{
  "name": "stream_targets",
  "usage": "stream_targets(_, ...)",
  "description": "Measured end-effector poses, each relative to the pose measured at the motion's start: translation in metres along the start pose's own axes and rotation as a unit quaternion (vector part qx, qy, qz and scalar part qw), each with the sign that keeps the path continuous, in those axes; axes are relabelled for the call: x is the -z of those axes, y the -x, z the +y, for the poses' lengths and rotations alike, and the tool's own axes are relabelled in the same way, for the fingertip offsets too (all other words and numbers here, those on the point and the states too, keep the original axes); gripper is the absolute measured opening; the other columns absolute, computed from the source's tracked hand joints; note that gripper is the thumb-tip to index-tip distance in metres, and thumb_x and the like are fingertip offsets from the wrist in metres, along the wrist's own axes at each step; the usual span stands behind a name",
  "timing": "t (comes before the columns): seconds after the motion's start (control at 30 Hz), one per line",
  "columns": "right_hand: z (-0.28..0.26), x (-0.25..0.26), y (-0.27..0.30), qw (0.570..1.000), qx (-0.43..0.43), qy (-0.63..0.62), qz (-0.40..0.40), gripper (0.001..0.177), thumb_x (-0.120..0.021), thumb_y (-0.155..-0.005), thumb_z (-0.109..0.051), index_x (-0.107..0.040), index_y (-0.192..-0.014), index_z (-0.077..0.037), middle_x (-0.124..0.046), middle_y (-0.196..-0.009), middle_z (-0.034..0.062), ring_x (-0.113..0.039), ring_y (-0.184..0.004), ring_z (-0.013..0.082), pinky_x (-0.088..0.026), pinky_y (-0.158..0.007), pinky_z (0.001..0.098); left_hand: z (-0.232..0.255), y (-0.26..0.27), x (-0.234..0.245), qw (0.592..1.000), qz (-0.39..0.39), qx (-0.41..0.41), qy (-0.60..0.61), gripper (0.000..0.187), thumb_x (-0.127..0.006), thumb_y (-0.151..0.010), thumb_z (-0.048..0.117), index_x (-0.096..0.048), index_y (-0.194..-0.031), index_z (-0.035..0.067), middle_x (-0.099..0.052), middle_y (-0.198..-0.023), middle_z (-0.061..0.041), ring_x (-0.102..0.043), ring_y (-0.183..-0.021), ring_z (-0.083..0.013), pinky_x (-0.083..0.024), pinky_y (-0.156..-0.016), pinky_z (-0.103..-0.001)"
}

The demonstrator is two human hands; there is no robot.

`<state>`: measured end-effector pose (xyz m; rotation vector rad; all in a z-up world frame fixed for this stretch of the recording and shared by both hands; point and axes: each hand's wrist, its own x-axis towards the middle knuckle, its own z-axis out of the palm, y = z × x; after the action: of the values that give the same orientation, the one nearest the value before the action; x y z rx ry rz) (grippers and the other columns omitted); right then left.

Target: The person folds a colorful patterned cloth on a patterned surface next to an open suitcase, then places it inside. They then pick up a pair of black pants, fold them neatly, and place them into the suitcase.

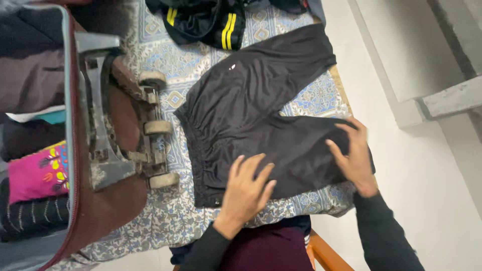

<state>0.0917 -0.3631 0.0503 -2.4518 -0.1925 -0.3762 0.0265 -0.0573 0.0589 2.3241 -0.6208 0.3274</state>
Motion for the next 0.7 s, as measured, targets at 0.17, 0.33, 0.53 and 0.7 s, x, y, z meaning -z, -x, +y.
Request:
stream_targets(0.17, 0.068, 0.005, 0.050, 0.997, -0.052, 0.053, 0.028, 0.065, -0.076, -0.090, -0.025, -0.051, -0.143, 0.004, -0.046, -0.148, 0.0311, -0.045, -0.138, 0.0461, -0.039, -0.113, 0.0477, -0.006, -0.038, -0.057, 0.994, -0.071, -0.045, -0.065, 0.058, -0.061, -0.096, 0.037, -0.054, -0.144, 0.005, -0.041, -0.155, -0.025, -0.038, -0.145, -0.0388, -0.026, -0.118, -0.059)
stream_targets(0.33, 0.103, -0.016, 0.070, 0.985, -0.082, 0.151, 0.024, 0.070, -0.070, -0.093, -0.037, -0.049, -0.148, 0.000, -0.058, -0.143, 0.0241, -0.057, -0.131, 0.0414, -0.044, -0.111, 0.0468, -0.026, -0.032, -0.092, 0.991, -0.109, -0.042, -0.064, 0.065, -0.058, -0.095, 0.044, -0.050, -0.149, 0.009, -0.036, -0.160, -0.022, -0.030, -0.149, -0.0380, -0.018, -0.119, -0.061)
stream_targets(0.53, 0.082, -0.001, 0.062, 0.980, -0.179, 0.081, -0.012, 0.073, -0.066, -0.090, -0.041, -0.047, -0.150, -0.003, -0.053, -0.147, 0.0205, -0.054, -0.132, 0.0390, -0.044, -0.107, 0.0471, -0.023, -0.033, -0.089, 0.992, -0.094, -0.070, -0.052, 0.058, -0.064, -0.094, 0.041, -0.058, -0.140, 0.006, -0.041, -0.155, -0.025, -0.036, -0.146, -0.0400, -0.024, -0.118, -0.060)
stream_targets(0.7, 0.048, 0.021, 0.066, 0.991, -0.024, 0.116, -0.069, 0.070, -0.081, -0.074, -0.042, -0.060, -0.134, -0.011, -0.041, -0.152, 0.0199, -0.039, -0.142, 0.0413, -0.031, -0.116, 0.0551, -0.021, 0.011, -0.022, 0.986, -0.066, -0.093, 0.125, 0.052, -0.079, -0.087, 0.033, -0.064, -0.128, 0.004, -0.057, -0.131, -0.020, -0.054, -0.124, -0.0396, -0.043, -0.106, -0.050)
